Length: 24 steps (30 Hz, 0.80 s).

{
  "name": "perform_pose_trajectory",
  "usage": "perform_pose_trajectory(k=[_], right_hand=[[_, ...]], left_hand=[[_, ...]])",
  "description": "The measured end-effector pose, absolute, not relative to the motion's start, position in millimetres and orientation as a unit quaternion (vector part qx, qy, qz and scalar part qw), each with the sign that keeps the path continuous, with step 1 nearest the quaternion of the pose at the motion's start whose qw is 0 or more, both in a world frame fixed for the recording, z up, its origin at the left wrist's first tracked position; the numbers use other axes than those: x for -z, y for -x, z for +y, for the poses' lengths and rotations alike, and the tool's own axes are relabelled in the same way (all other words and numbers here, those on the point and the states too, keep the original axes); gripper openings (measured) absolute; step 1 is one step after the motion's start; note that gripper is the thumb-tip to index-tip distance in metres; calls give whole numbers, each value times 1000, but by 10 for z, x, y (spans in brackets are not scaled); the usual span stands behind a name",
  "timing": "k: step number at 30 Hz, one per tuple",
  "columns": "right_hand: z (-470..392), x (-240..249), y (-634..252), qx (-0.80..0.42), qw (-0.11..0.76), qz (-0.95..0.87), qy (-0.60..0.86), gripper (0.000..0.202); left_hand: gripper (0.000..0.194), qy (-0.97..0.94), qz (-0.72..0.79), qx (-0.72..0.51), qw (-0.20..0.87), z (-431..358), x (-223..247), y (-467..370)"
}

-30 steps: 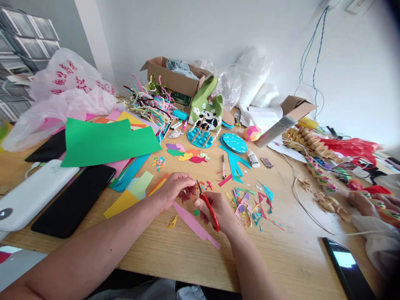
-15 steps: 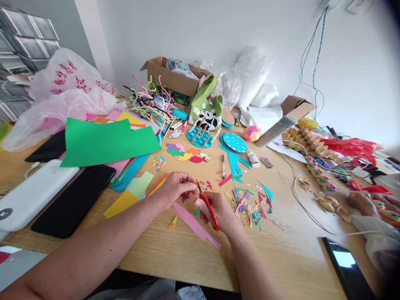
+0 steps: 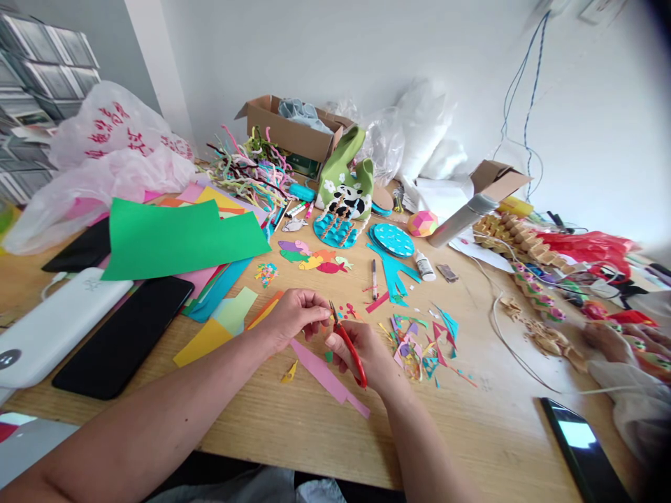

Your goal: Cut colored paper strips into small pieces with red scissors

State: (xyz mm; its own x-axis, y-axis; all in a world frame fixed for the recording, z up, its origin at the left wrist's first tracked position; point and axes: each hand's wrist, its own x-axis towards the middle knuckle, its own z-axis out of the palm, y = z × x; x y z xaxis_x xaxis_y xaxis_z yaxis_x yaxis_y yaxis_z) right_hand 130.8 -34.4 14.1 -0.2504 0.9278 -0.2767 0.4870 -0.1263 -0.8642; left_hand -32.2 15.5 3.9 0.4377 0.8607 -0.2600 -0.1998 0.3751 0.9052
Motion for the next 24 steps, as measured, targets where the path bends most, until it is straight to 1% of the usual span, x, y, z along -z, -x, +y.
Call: perform_pose_trajectory(k=[3, 5, 7, 10, 12, 13, 15, 17, 21, 24], right_hand=[[-340, -162, -1321, -495, 243, -600, 580, 46], [-336, -182, -1340, -482, 281, -576, 597, 46], [-323, -207, -1368, -445, 353, -540, 621, 49], [-272, -244, -1436, -409, 510, -426, 625, 61], [-224, -253, -1501, -456, 605, -315, 571, 69], [-202, -250, -1536, -507, 626, -266, 529, 71], [-171, -230, -1600, -591, 638, -188, 458, 69], [-161, -206, -1638, -635, 634, -141, 417, 65], [-172, -207, -1615, -671, 609, -116, 406, 57], [-175, -227, -1550, -681, 570, -158, 433, 47]], left_hand=[[14, -422, 380, -370, 735, 154, -42, 325], [14, -414, 376, -375, 739, 160, -36, 329], [15, -404, 374, -377, 745, 169, -20, 334], [15, -393, 376, -376, 750, 183, 8, 343], [15, -390, 376, -376, 752, 185, 19, 345], [16, -389, 376, -376, 752, 183, 20, 344], [17, -389, 378, -376, 751, 177, 16, 338], [18, -388, 381, -373, 751, 170, 7, 329], [20, -388, 385, -367, 753, 162, 0, 315], [20, -388, 387, -359, 755, 156, 3, 312]])
